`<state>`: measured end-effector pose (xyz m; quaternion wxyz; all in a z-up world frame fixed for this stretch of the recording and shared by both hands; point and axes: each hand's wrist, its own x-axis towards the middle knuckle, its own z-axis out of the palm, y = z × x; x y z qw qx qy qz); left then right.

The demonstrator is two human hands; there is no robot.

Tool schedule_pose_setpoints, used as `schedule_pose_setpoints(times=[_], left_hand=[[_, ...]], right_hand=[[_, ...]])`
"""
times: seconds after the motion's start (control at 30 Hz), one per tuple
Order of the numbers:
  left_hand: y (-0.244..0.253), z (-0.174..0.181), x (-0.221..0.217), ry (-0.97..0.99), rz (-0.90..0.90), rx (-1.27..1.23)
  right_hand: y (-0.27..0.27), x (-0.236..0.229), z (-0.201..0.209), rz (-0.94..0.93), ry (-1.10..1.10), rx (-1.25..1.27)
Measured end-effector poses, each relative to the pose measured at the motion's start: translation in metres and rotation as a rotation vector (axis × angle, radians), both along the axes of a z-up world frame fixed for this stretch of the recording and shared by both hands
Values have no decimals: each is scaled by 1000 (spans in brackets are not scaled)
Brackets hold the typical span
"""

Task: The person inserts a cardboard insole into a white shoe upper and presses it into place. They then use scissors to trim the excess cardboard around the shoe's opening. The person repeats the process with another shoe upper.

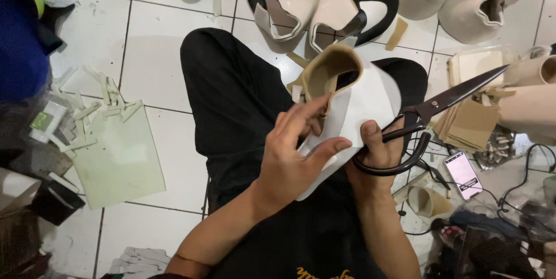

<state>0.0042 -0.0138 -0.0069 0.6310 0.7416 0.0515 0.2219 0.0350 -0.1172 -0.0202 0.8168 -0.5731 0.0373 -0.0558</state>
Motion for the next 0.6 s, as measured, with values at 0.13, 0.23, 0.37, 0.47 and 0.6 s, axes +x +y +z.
schedule_pose_setpoints(times=[0.13,0.23,0.37,0.47,0.6], left_hand=[[0,0,4,-159,124,70],[0,-5,8,-225,140,155],[21,13,16,-325,86,223],[36,-27,13,96,191,-257],[29,-82,31,192,-463,-1325]], right_hand=[[-2,-3,-14,23,31,17],[1,-2,-11,21,11,-7],[-18,4,-34,83,92,156],[-21,14,-23,231,160,246],[-58,25,-105,318,448,662]])
